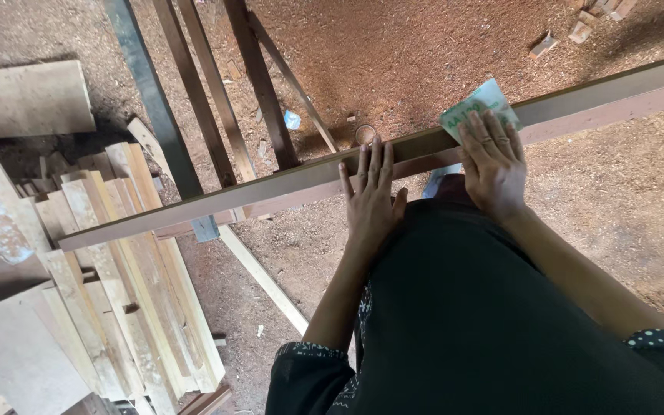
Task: The person sands the surface and edges of a wooden frame by hand using a piece of sandpaper, moving across different sections of the frame.
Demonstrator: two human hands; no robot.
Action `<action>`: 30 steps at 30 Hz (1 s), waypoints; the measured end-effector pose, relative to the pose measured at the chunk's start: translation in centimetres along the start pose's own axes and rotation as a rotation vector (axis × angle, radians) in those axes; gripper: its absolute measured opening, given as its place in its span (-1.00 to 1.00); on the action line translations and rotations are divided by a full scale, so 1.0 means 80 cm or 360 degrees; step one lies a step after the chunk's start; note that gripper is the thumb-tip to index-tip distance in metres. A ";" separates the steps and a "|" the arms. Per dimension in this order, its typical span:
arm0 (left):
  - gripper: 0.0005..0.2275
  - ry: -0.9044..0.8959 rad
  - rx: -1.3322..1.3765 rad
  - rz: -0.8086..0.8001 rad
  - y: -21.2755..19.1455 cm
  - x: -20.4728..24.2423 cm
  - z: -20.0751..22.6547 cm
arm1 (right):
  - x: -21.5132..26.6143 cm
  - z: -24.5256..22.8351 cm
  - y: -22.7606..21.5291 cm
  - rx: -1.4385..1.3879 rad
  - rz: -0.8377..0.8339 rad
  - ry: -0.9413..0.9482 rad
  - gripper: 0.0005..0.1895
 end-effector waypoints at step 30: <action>-0.28 -0.0198 0.0118 0.0234 -0.005 0.020 -0.066 | -0.053 -0.109 0.021 -0.0208 -0.0199 -0.0401 -0.57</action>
Point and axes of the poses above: each hand's wrist, its own x-axis away from the middle knuckle, its own y-axis out of the palm, z = x × y, the point moved 5 cm from there along -x, towards the middle knuckle, and after that the axes turned 3 degrees about -y, right-handed, at the moved point
